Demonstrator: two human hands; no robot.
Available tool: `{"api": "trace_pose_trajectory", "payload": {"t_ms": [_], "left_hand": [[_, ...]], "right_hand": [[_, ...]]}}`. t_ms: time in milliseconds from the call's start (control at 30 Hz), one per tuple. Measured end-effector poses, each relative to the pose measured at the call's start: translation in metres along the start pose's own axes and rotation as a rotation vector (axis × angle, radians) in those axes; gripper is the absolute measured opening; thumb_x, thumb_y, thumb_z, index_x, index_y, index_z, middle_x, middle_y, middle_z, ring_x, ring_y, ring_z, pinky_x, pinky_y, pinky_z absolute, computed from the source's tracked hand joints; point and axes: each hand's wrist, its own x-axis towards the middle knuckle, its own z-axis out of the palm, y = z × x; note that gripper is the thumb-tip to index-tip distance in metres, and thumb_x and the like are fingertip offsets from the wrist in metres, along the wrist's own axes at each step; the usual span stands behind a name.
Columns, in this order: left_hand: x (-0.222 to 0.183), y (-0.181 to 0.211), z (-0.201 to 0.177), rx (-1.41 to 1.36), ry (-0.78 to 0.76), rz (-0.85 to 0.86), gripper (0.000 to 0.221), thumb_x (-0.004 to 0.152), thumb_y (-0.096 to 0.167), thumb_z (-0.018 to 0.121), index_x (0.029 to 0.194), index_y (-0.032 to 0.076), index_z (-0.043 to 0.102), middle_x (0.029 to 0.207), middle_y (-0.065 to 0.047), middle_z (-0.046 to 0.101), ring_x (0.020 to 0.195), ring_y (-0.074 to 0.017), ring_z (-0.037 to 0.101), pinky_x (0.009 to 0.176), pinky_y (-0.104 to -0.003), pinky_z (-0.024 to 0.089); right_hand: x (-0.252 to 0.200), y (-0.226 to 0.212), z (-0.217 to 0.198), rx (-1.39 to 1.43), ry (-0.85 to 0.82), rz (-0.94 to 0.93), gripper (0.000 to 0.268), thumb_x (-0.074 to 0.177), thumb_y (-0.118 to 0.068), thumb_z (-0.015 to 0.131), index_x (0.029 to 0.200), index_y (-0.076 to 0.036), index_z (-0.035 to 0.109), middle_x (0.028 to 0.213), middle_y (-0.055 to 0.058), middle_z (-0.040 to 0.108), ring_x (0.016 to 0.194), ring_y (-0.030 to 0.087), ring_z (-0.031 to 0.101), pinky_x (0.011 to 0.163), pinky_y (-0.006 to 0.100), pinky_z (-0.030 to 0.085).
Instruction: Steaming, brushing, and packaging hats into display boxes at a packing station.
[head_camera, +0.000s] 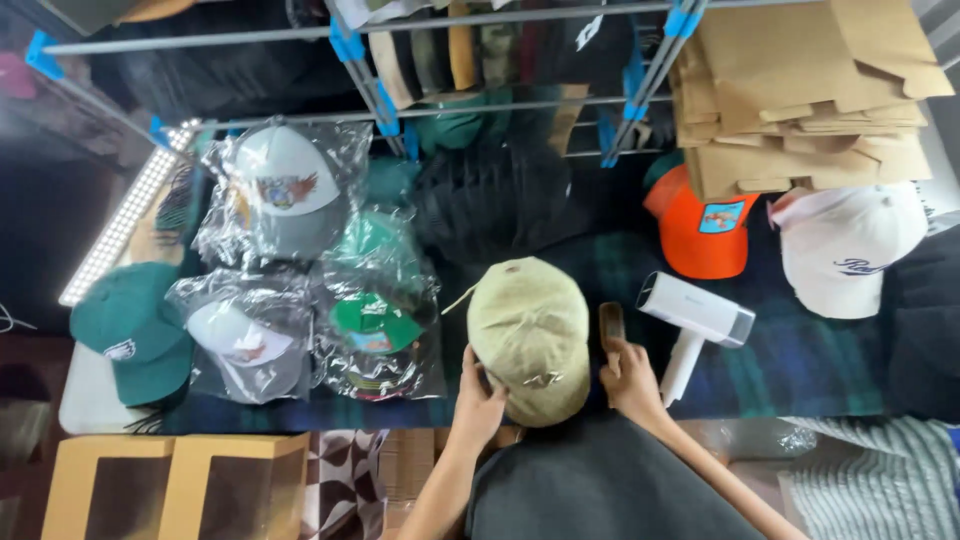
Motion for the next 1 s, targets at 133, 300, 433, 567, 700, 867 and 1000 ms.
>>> {"api": "trace_pose_trajectory", "payload": {"t_ms": [133, 300, 433, 567, 700, 867, 1000], "left_hand": [[-0.005, 0.008, 0.015, 0.069, -0.025, -0.148, 0.108, 0.084, 0.032, 0.068, 0.163, 0.038, -0.005, 0.152, -0.002, 0.055, 0.130, -0.0293, 0.062, 0.101, -0.038, 0.052], [0.002, -0.003, 0.019, 0.113, 0.063, -0.127, 0.116, 0.082, 0.035, 0.076, 0.164, 0.039, -0.008, 0.120, 0.000, 0.070, 0.101, -0.0200, 0.073, 0.089, -0.033, 0.055], [0.016, -0.002, -0.004, 0.178, -0.104, -0.057, 0.117, 0.086, 0.027, 0.075, 0.161, 0.040, -0.013, 0.154, -0.007, 0.054, 0.134, -0.0263, 0.059, 0.102, -0.036, 0.051], [0.035, 0.002, -0.024, 0.307, -0.204, -0.036, 0.110, 0.091, 0.017, 0.068, 0.160, 0.046, -0.012, 0.150, -0.008, 0.058, 0.109, -0.0229, 0.068, 0.086, -0.034, 0.051], [0.039, -0.005, -0.033, 0.355, -0.229, 0.033, 0.117, 0.086, 0.018, 0.077, 0.163, 0.039, -0.007, 0.115, -0.009, 0.073, 0.090, -0.0182, 0.066, 0.082, -0.032, 0.055], [0.047, -0.009, -0.035, 0.452, -0.285, 0.095, 0.111, 0.090, 0.026, 0.072, 0.164, 0.028, -0.012, 0.113, -0.012, 0.071, 0.094, -0.0258, 0.070, 0.079, -0.039, 0.056], [0.059, -0.020, -0.042, 0.434, -0.353, 0.257, 0.113, 0.091, 0.022, 0.071, 0.162, 0.023, -0.017, 0.128, -0.022, 0.068, 0.108, -0.0388, 0.070, 0.084, -0.043, 0.057]], "right_hand": [[0.004, 0.013, 0.004, -0.658, -0.316, 0.183, 0.090, 0.089, -0.038, 0.064, 0.162, -0.034, 0.012, 0.136, 0.019, 0.044, 0.112, 0.052, 0.060, 0.091, 0.062, 0.053], [0.025, 0.018, 0.000, -0.723, -0.413, 0.061, 0.094, 0.090, -0.027, 0.062, 0.165, -0.034, 0.006, 0.127, 0.018, 0.048, 0.093, 0.045, 0.067, 0.078, 0.055, 0.056], [0.032, 0.019, -0.021, -0.318, -0.330, 0.079, 0.106, 0.081, -0.012, 0.066, 0.164, -0.029, 0.003, 0.126, 0.017, 0.063, 0.093, 0.040, 0.068, 0.074, 0.051, 0.055], [0.012, -0.103, -0.071, 0.117, -0.233, 0.454, 0.066, 0.100, -0.009, 0.037, 0.164, -0.018, 0.027, 0.118, 0.019, 0.069, 0.080, 0.029, 0.067, 0.066, 0.039, 0.053], [-0.002, -0.081, -0.069, 0.606, -0.141, 0.344, 0.058, 0.102, -0.010, 0.040, 0.160, -0.011, 0.041, 0.078, 0.018, 0.055, 0.052, 0.026, 0.047, 0.048, 0.034, 0.037], [-0.032, -0.112, -0.028, 0.365, -0.163, -0.076, 0.064, 0.100, -0.024, 0.055, 0.159, -0.005, 0.037, 0.064, 0.001, 0.049, 0.056, 0.011, 0.047, 0.058, 0.026, 0.046], [-0.076, -0.072, 0.025, 0.638, 0.077, 0.300, 0.060, 0.104, -0.021, 0.047, 0.163, -0.027, 0.035, 0.066, -0.001, 0.035, 0.058, 0.012, 0.027, 0.049, 0.028, 0.025]]}}
